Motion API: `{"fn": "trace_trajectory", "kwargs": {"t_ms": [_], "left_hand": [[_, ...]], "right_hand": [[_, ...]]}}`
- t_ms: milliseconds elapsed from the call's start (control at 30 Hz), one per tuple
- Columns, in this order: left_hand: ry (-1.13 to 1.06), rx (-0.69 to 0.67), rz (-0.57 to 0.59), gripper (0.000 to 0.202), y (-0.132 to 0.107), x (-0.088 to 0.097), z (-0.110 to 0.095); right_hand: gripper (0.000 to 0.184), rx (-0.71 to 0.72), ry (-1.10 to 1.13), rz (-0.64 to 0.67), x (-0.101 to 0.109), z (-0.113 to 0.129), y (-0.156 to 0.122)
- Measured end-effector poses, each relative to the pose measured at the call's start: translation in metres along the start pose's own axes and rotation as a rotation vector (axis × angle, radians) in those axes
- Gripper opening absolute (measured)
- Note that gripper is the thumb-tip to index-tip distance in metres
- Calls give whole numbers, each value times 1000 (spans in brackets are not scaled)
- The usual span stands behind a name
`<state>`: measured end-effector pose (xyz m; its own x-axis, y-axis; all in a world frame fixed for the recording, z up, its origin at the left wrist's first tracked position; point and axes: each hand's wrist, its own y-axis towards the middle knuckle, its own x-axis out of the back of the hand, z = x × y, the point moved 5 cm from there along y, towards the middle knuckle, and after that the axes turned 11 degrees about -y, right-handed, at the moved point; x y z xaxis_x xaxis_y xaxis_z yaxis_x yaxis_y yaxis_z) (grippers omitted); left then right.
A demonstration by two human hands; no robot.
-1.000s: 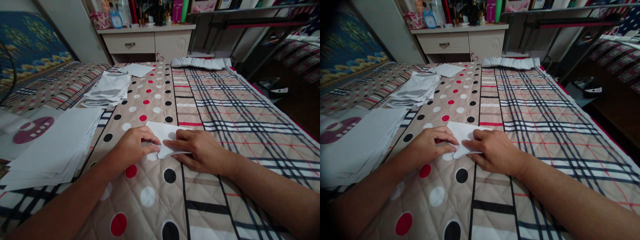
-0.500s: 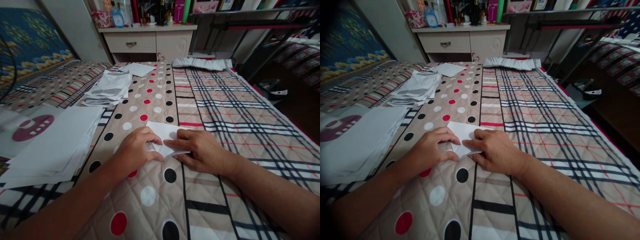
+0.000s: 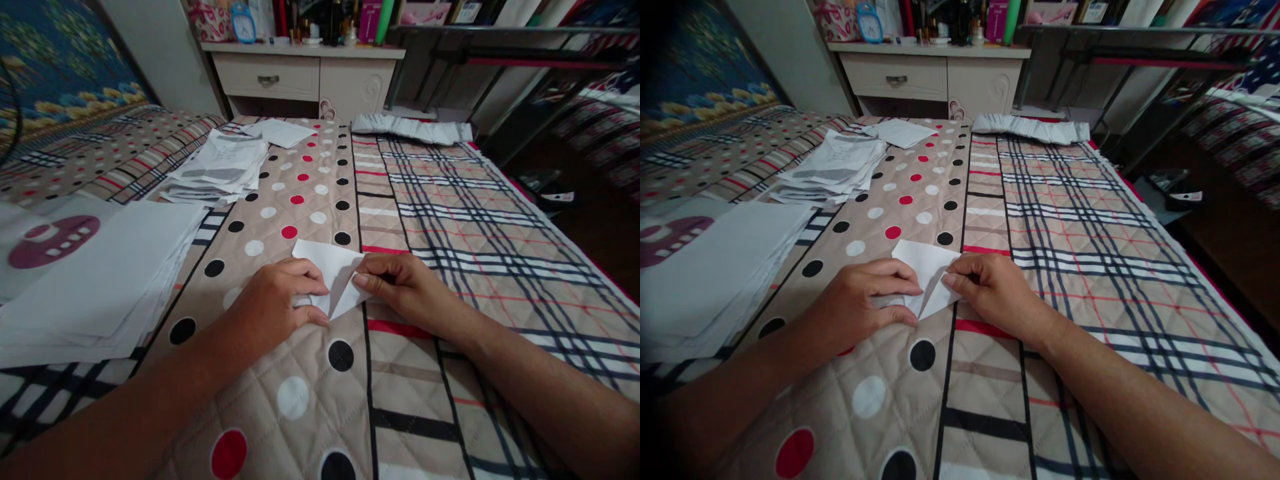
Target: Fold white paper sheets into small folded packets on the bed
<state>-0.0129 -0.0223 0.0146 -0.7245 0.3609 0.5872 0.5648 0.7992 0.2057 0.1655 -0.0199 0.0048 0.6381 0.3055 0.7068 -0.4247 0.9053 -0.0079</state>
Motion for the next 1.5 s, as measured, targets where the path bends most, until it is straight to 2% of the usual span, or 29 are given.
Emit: {"fn": "trace_trajectory", "kwargs": {"t_ms": [133, 200, 400, 500, 633, 833, 1000, 1267, 1500], "left_hand": [[-102, 61, 6, 19, 1, 1, 2], [-112, 70, 13, 13, 2, 1, 2], [-120, 80, 34, 8, 1, 1, 2], [-92, 91, 53, 7, 0, 0, -1], [-50, 98, 71, 7, -1, 0, -3], [14, 30, 27, 18, -4, 0, -8], [59, 44, -68, 11, -7, -6, -7], [84, 89, -124, 13, -7, -8, -8], [129, 146, -100, 10, -5, -13, -10]], "right_hand": [[19, -128, 55, -41, 0, -8, 5], [19, -146, 111, -39, 0, -9, 7], [20, -117, 164, 117, -1, -9, 12], [15, -138, 182, 152, -3, -9, 16], [13, -225, 268, 69, -1, -10, 14], [30, -245, 452, -4, 2, -4, 3], [27, -192, 388, 7, 1, -2, 2], [16, -137, 299, -4, 0, -1, 6], [13, -97, 226, -15, -1, 3, 8]]}}
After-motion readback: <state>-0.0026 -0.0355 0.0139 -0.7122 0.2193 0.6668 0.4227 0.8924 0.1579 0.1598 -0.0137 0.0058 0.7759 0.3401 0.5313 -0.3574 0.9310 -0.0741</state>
